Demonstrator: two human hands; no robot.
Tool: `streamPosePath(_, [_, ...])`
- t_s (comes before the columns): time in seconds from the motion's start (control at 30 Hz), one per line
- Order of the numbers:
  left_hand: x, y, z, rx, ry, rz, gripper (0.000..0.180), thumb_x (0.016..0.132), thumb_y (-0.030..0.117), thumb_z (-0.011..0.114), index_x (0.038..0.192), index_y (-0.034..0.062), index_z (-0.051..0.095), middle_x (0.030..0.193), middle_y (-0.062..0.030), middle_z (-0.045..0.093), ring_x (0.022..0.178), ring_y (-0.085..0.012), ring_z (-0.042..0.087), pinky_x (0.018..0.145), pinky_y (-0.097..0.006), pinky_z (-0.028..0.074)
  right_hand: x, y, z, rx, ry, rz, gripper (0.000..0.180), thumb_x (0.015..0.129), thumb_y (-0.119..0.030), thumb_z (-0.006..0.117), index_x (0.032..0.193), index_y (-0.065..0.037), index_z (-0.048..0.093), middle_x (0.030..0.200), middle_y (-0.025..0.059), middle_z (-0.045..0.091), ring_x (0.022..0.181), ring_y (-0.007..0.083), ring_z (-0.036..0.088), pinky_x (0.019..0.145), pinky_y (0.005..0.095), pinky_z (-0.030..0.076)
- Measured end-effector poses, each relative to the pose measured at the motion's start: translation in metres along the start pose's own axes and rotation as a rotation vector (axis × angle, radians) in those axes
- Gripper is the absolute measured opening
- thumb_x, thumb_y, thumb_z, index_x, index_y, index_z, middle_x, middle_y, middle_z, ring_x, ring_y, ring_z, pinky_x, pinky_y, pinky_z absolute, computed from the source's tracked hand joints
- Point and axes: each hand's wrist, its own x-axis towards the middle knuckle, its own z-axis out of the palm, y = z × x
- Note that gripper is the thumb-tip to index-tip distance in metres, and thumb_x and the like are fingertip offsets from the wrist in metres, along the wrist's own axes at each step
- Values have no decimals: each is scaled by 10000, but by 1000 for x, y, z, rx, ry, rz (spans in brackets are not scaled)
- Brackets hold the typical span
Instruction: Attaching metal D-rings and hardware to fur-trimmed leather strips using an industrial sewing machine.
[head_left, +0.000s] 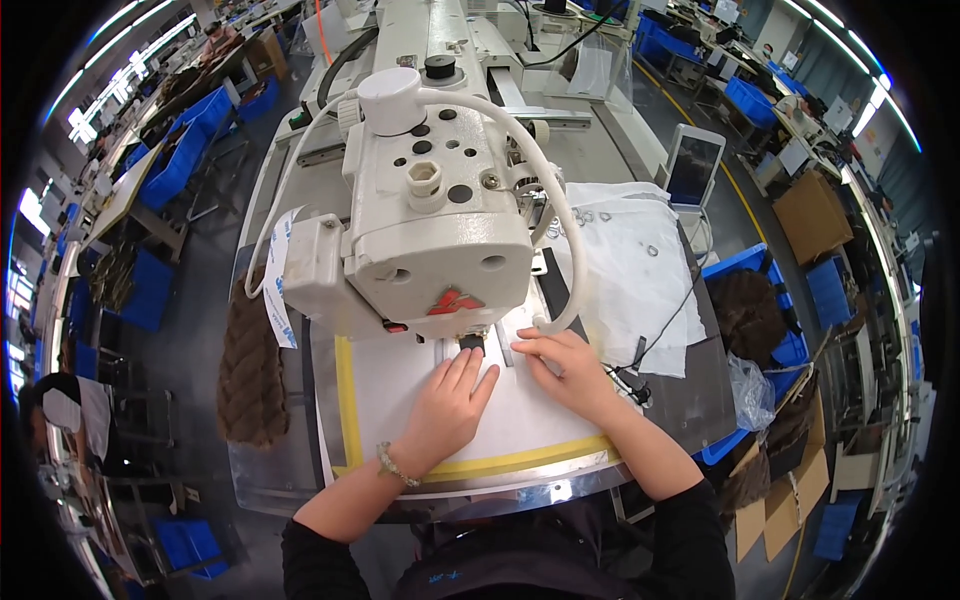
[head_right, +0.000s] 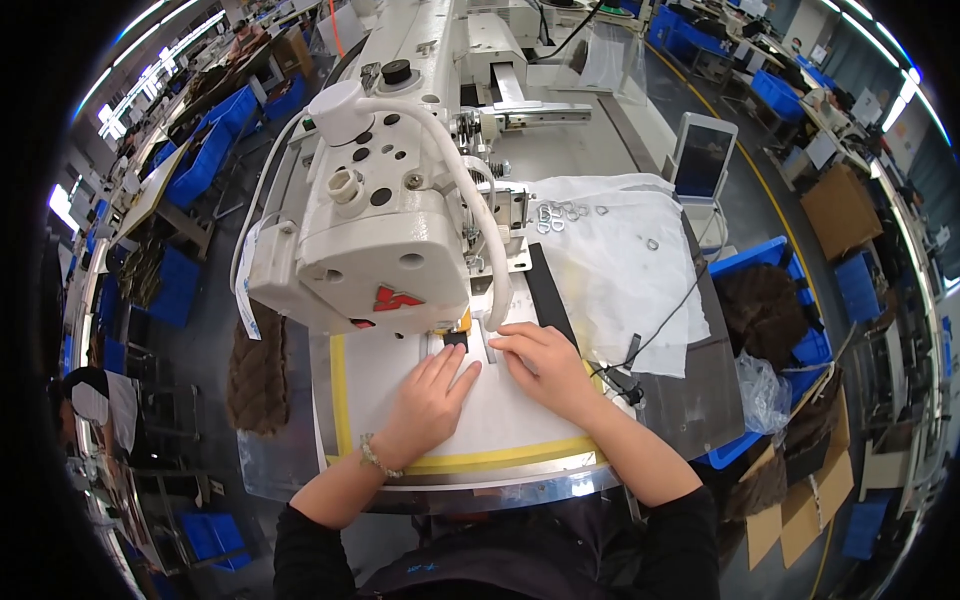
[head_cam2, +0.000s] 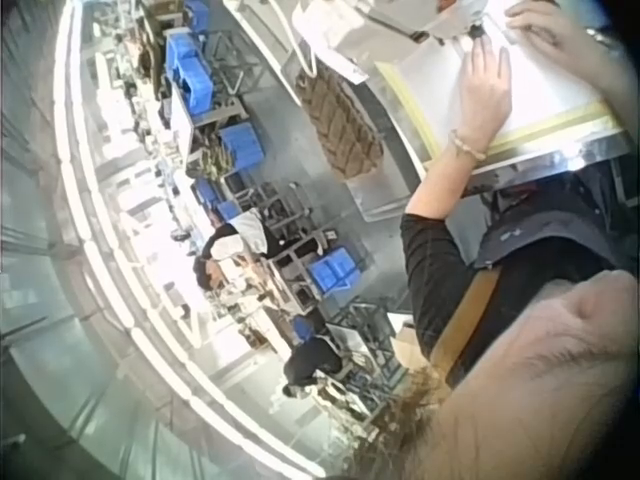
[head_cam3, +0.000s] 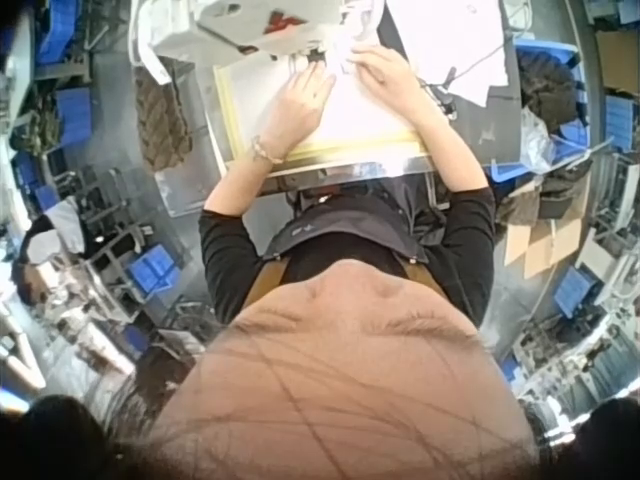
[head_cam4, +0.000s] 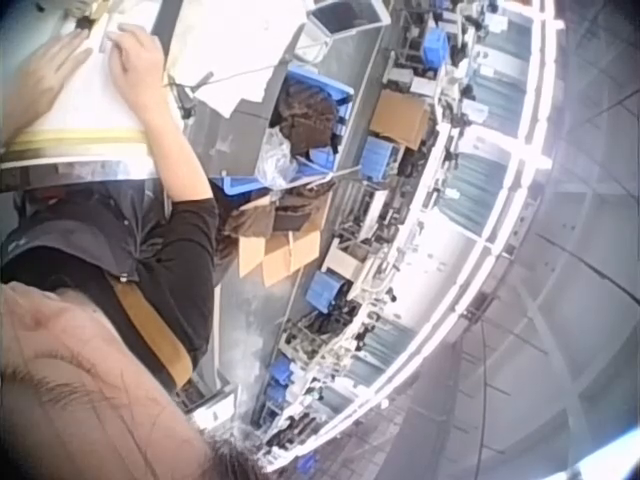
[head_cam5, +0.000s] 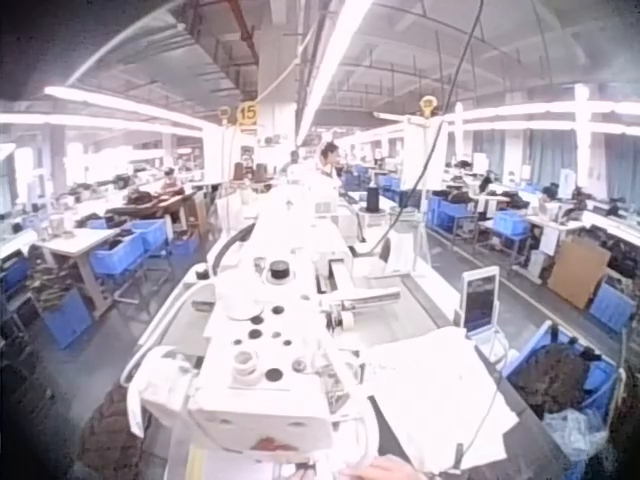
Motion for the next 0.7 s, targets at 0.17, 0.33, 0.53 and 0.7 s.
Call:
streamPosePath(0.17, [0, -2, 2, -31, -3, 2, 405, 814, 50, 558, 1213, 21, 621, 1274, -247, 565, 1186, -363, 558, 994, -454, 450, 1, 1, 0, 115, 18, 52, 233, 815, 22, 644, 1026, -64, 689, 1028, 107, 669, 914, 279, 652, 787, 344, 510])
streamPosePath(0.33, [-1, -2, 2, -9, 19, -9, 379, 791, 59, 580, 1165, 12, 609, 1300, -253, 542, 1220, -368, 529, 1033, -466, 408, 2, -3, 0, 115, 7, 75, 215, 822, 18, 643, 1017, -57, 692, 1026, 117, 667, 916, 283, 652, 797, 343, 513])
streamPosePath(0.53, [-1, 3, 3, -61, -26, -26, 359, 796, 158, 646, 1118, 28, 553, 1313, -264, 525, 1225, -374, 516, 1047, -461, 387, 0, -1, 0, 116, -10, 95, 230, 831, 16, 643, 1035, -73, 702, 1058, 99, 679, 904, 250, 651, 762, 320, 511])
streamPosePath(0.7, [-1, 3, 1, -95, -39, -47, 380, 804, 202, 657, 1125, 28, 555, 1326, -267, 512, 1240, -378, 499, 1056, -465, 377, 0, -1, 1, 93, -22, 98, 237, 841, 16, 641, 1047, -78, 709, 1097, 86, 691, 907, 225, 652, 756, 300, 511])
